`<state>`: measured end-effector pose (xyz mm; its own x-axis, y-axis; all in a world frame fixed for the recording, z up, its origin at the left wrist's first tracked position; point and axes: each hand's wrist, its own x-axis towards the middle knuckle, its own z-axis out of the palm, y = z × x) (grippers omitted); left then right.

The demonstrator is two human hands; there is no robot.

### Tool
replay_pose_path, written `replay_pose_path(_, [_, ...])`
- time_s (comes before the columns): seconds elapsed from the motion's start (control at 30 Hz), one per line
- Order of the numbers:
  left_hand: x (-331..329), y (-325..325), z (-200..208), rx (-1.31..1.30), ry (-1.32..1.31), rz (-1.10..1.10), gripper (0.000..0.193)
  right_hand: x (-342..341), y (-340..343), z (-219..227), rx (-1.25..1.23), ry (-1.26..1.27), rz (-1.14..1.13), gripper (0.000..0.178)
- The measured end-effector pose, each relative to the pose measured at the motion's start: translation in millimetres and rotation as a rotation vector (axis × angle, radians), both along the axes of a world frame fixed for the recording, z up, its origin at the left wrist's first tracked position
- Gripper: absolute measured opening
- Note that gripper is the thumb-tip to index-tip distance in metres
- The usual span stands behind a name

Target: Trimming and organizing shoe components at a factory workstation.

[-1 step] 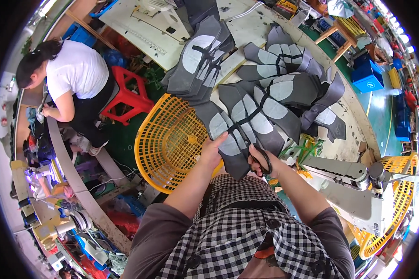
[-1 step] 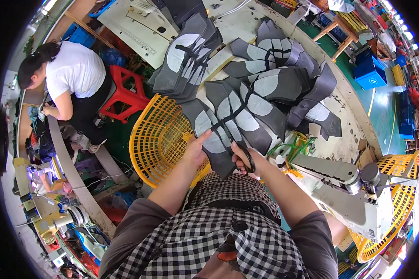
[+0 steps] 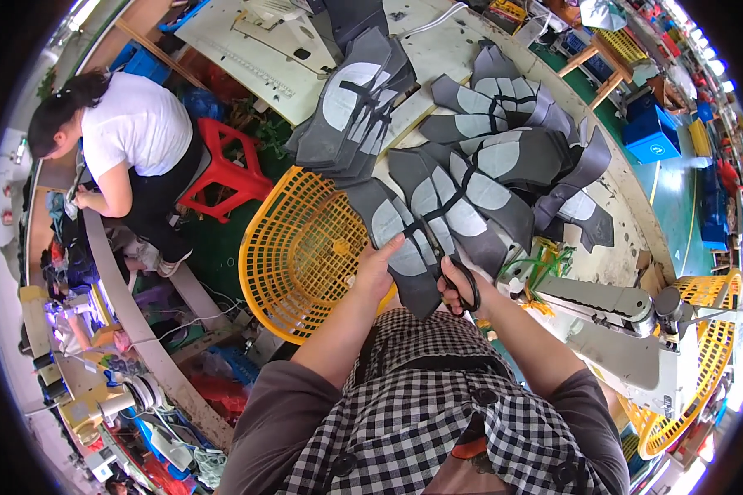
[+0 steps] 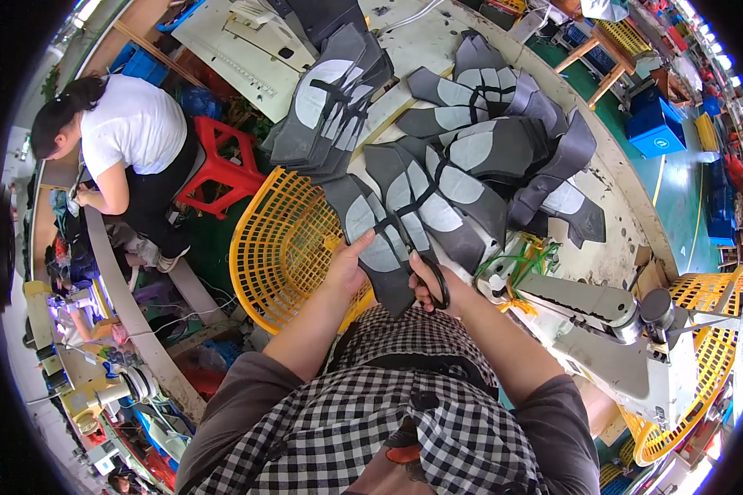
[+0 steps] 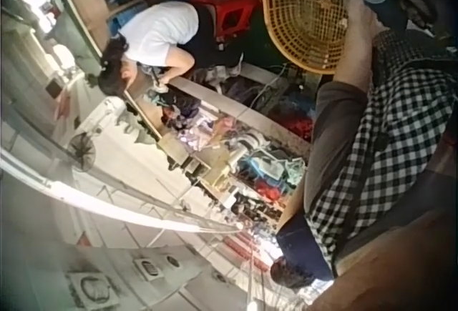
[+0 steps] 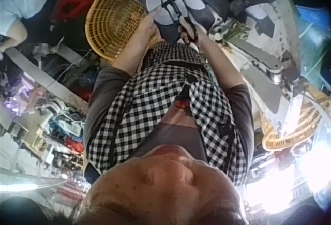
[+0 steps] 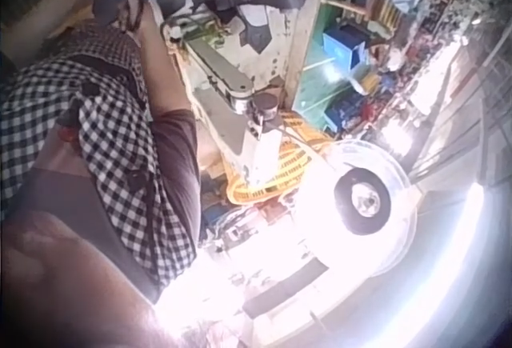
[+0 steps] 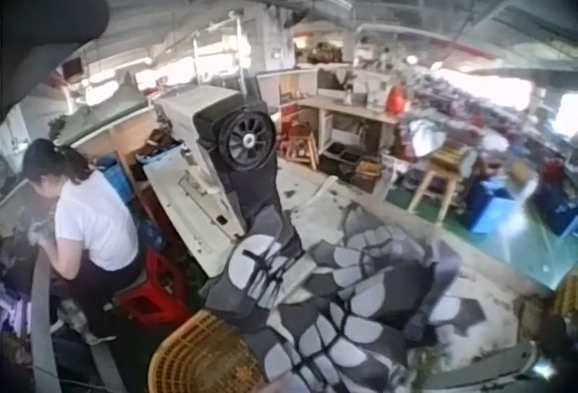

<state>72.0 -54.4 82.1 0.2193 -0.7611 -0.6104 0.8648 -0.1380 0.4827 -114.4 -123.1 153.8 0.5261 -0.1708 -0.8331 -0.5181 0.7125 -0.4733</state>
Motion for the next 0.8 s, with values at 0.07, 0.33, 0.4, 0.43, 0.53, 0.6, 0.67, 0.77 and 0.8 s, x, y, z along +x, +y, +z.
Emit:
replay_pose_path(0.07, [-3.0, 0.3, -0.6, 0.003, -0.015, 0.019, 0.051, 2.9, 13.7, 6.0, -0.060, 0.001, -0.188, 0.069])
replay_pose_path(0.33, [-1.0, -1.4, 31.3, -0.101, 0.027, -0.096, 0.052, -31.1, -25.7, 20.3, -0.146, 0.145, 0.003, 0.071])
replay_pose_path(0.4, [2.1, -12.8, 34.8, -0.091, -0.014, -0.115, 0.051, -28.1, -33.5, 18.6, -0.165, 0.163, 0.035, 0.072])
replay_pose_path(0.43, [4.1, -19.5, 30.3, -0.092, -0.047, -0.159, 0.050, -25.6, -36.9, 17.8, -0.180, 0.180, 0.071, 0.073])
replay_pose_path(0.53, [6.1, -42.2, 15.8, -0.102, -0.139, -0.193, 0.045, -11.6, -43.5, 17.5, -0.179, 0.157, 0.051, 0.076])
replay_pose_path(0.6, [4.9, -56.8, 13.7, -0.061, -0.113, -0.140, 0.043, -5.8, -44.1, 10.0, -0.186, 0.150, 0.027, 0.075])
replay_pose_path(0.67, [-6.5, -61.6, 23.0, -0.076, -0.097, -0.086, 0.044, -3.8, -38.8, 6.2, -0.165, 0.087, -0.150, 0.073])
replay_pose_path(0.77, [-19.4, -54.4, 30.3, -0.163, -0.078, 0.011, 0.053, -1.6, -24.7, 19.9, -0.169, 0.105, -0.251, 0.066])
replay_pose_path(0.8, [-20.1, -50.3, 29.7, -0.165, -0.078, 0.010, 0.053, -1.9, -21.0, 25.6, -0.194, 0.112, -0.266, 0.061])
